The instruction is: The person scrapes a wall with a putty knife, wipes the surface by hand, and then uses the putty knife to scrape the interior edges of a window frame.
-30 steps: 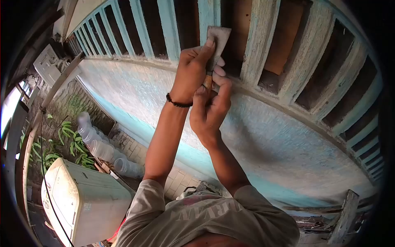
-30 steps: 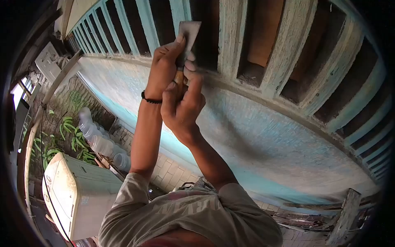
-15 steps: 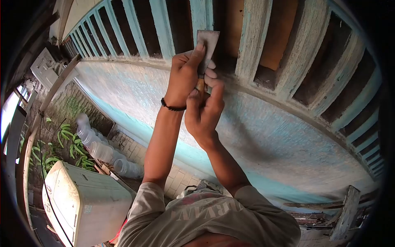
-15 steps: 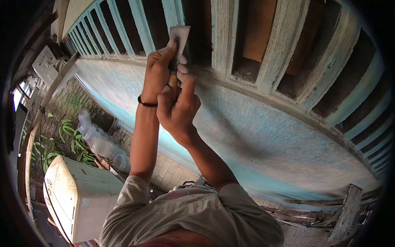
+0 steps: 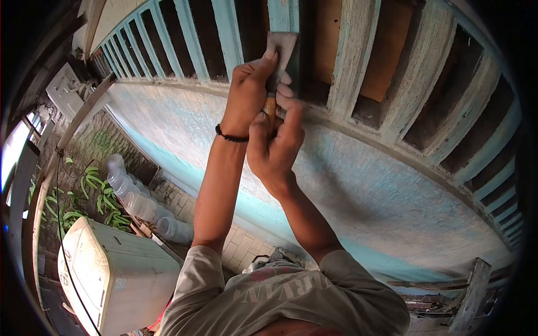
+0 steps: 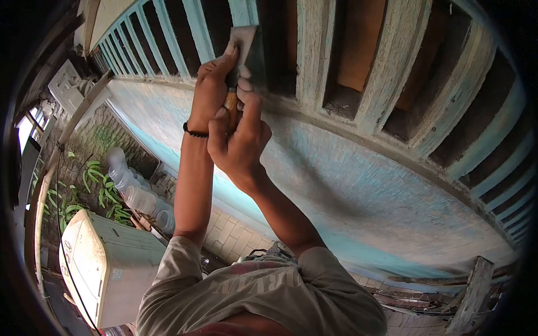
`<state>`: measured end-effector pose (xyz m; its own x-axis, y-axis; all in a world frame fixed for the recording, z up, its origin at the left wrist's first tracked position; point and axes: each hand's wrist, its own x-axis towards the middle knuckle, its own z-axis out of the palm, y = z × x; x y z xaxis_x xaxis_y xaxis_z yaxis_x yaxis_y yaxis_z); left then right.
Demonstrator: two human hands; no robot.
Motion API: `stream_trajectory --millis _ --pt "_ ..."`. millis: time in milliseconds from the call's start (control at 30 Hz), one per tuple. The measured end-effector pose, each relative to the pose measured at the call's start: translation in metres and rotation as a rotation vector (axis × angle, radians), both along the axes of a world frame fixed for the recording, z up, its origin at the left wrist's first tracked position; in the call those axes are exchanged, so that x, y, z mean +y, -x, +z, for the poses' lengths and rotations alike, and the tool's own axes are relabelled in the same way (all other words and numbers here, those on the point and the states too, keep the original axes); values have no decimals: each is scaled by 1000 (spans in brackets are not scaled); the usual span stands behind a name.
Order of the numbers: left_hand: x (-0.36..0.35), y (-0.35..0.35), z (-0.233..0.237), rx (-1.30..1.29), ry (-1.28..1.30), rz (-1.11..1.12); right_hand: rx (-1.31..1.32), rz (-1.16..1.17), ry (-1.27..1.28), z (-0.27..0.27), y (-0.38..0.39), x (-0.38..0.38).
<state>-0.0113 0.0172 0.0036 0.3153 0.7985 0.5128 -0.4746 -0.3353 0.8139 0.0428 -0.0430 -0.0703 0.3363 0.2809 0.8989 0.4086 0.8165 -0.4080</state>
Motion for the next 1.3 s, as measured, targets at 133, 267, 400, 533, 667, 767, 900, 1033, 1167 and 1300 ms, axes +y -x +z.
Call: stream_trajectory --millis 133,267,400,533,667,767,900,1033,1167,1300 --pt "-4 -2 -1 28 13 31 68 51 67 -10 1 -6" --pt "-4 7 3 30 67 -71 25 33 55 0 6 -6" --pt "-8 6 -8 44 73 -19 31 -29 52 -8 6 -8" --pt "-8 6 0 5 122 -24 31 -87 31 -1 11 -11" --pt "-1 9 -11 20 103 -55 -2 -128 -11 -10 14 -8" --pt "-2 5 -5 23 64 7 11 -53 97 -5 9 -9" --pt "-5 8 7 -21 134 -66 38 -94 -9 6 16 -3" --pt "0 10 -11 69 38 5 40 -178 -65 -9 18 -3" --pt "1 7 6 -18 74 -77 -16 -184 -55 8 10 0" --pt "-5 10 7 24 89 -107 68 -83 38 3 13 0"
